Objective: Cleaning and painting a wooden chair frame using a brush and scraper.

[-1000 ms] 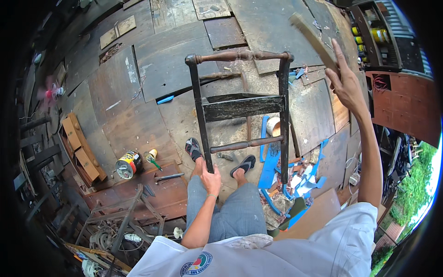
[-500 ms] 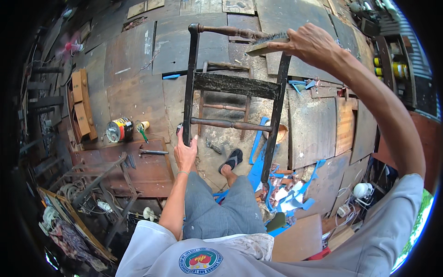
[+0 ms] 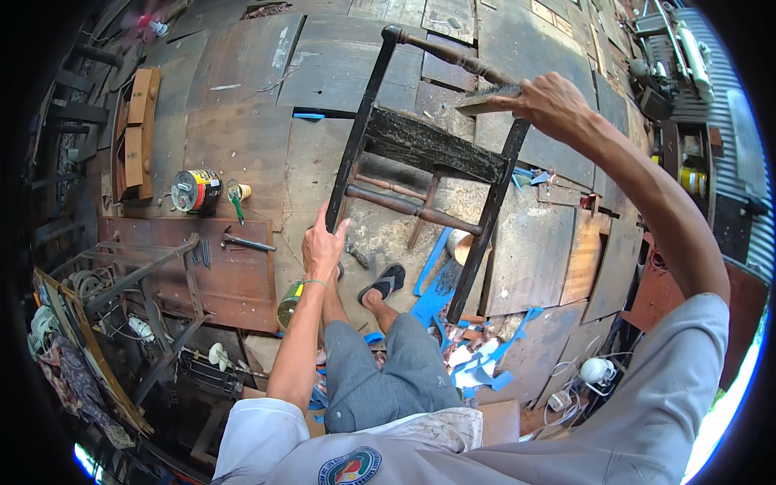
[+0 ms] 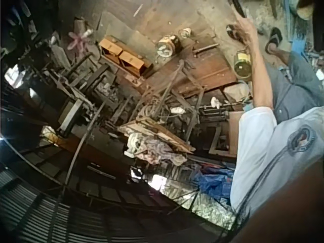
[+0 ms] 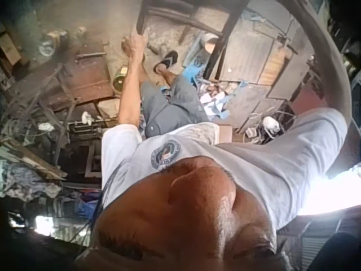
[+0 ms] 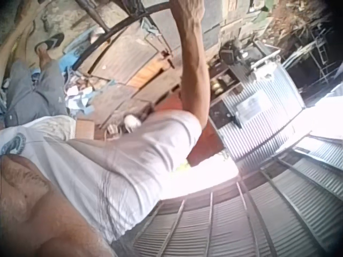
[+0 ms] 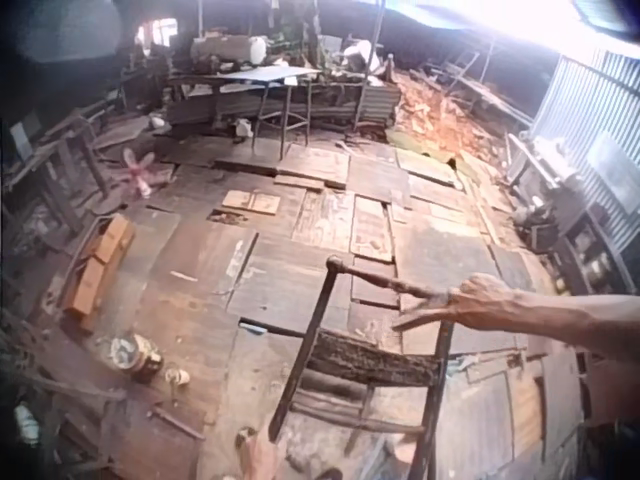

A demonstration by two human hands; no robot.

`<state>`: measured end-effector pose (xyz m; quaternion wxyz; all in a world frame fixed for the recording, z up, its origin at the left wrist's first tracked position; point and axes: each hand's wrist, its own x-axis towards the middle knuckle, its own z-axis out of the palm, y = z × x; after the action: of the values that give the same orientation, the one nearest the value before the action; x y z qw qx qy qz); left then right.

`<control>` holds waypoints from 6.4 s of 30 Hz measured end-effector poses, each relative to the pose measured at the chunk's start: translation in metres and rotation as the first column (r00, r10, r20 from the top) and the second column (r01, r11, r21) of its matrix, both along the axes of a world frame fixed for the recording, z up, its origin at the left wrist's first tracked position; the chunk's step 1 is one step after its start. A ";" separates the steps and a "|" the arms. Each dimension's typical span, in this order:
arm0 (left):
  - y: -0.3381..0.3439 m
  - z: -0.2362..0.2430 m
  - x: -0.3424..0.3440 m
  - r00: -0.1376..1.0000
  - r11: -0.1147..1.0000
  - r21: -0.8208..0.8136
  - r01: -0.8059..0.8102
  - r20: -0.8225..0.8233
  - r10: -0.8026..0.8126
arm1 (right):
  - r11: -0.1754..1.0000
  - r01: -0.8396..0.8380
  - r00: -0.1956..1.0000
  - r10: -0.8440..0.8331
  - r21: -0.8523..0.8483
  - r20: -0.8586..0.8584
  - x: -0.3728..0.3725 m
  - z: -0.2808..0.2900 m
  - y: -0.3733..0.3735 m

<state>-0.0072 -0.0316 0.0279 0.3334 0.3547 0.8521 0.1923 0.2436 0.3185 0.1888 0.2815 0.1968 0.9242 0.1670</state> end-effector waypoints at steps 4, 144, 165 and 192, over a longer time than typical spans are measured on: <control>0.008 -0.001 0.002 0.999 1.000 0.012 0.007 0.032 -0.007 | 0.960 -0.267 0.963 0.261 0.081 0.074 -0.037 0.007 0.041; 0.428 0.177 -1.493 0.661 0.946 -0.080 -0.315 -0.733 0.158 | 0.255 0.864 0.165 -0.958 -0.433 -0.234 -0.826 0.090 0.215; 0.420 0.170 -1.504 0.673 0.954 0.025 -0.299 -0.703 0.230 | 0.167 0.915 0.064 -0.959 -0.368 -0.276 -0.810 0.098 0.155; 0.577 0.069 -0.866 0.486 0.488 -0.004 0.873 0.100 -0.868 | -0.575 0.394 -0.898 -0.073 -0.717 -0.434 -0.729 0.009 -0.209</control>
<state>-0.8735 0.5452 0.0973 0.4297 0.7191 0.5460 -0.0111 -0.4852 0.1096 0.1974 -0.2605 0.9540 0.0469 -0.1409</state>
